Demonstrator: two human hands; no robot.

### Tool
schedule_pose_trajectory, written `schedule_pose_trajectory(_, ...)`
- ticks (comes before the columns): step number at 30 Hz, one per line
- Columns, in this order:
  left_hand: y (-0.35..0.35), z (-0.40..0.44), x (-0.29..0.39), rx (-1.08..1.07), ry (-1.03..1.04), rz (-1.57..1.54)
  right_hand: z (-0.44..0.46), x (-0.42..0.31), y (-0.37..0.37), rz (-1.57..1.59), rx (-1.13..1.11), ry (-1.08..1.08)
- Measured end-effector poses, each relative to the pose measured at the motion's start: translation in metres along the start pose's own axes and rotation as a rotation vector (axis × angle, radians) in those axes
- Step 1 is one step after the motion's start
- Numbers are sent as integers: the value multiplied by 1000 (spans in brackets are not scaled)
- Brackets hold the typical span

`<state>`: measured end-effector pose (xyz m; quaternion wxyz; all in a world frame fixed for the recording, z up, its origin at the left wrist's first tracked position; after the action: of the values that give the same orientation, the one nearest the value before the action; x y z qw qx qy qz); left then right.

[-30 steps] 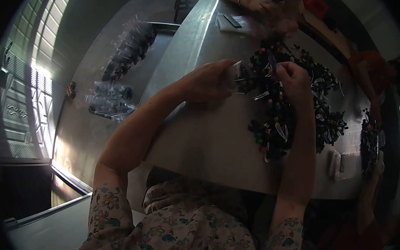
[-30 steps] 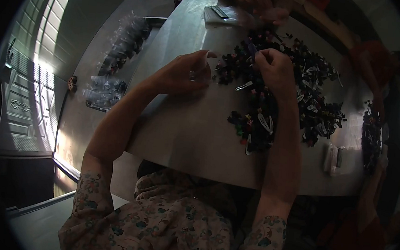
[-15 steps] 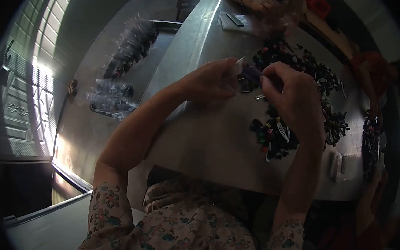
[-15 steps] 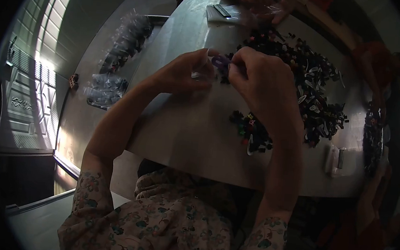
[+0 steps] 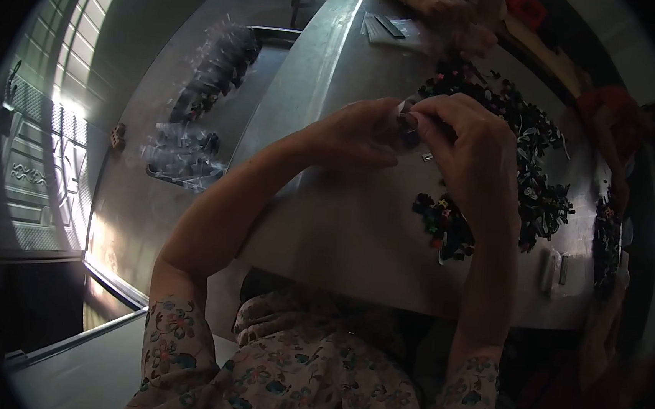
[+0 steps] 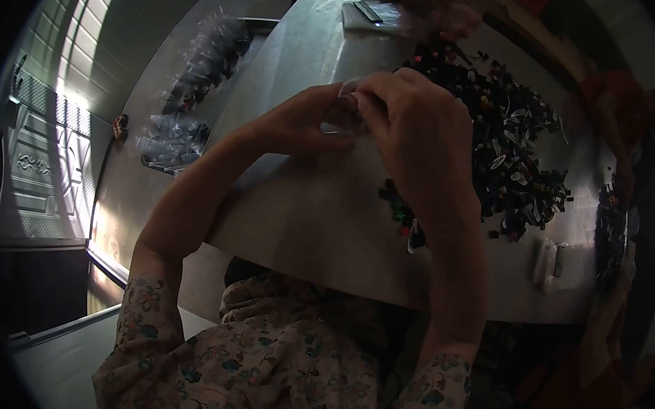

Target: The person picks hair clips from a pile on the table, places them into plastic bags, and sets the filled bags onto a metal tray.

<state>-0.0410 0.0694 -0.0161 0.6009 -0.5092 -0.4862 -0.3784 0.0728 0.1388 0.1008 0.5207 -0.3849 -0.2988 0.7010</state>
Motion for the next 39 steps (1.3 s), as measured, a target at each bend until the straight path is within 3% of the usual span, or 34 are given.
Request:
schedule_pose_trajectory(9, 9, -1, 4, -75, 41, -162, -1, -13, 6, -170, -35, -84)
schedule_pose_trajectory(14, 9, 1, -1, -77, 38, -149, 0, -8, 0, 48, 8, -28)
schedule_pose_trajectory(18, 0, -4, 16, -91, 9, -218, 2, 1, -17, 46, 65, -2)
schedule_pose_trajectory(20, -21, -6, 12, 123, -41, -285, 0, 12, -26, 52, 124, 120)
schedule_pose_trajectory(21, -22, -4, 11, 122, -40, -284, 0, 17, -28, 51, 126, 120)
schedule_pose_trajectory(23, -29, -4, 10, 282, 42, -96, -4, 37, -16, 54, -7, 209)
schedule_pose_trajectory(26, -16, -2, 9, 217, 125, -98, -19, 66, 21, 152, -179, 203)
schedule_pose_trajectory(30, -31, -3, 7, 281, 59, -155, -36, 71, 46, 79, -234, 169)
schedule_pose_trajectory(32, -24, -3, 6, 269, -19, 37, -41, 68, 52, -48, -252, 178)
schedule_pose_trajectory(35, -26, 1, -5, 255, -2, -104, -43, 70, 65, -52, -255, 198)
schedule_pose_trajectory(39, -20, 0, -2, 243, -44, -59, -43, 83, 72, -5, -274, 247)
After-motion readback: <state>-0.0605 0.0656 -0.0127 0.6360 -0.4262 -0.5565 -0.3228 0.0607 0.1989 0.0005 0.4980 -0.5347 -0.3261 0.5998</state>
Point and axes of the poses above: each hand's wrist, its own z-axis towards the middle knuckle, its own y-axis out of the palm, x = y × z, the point moved 6 cm from there along z, towards the middle knuckle, and after that the axes turned 12 degrees about -y, right-handed, at the moved point
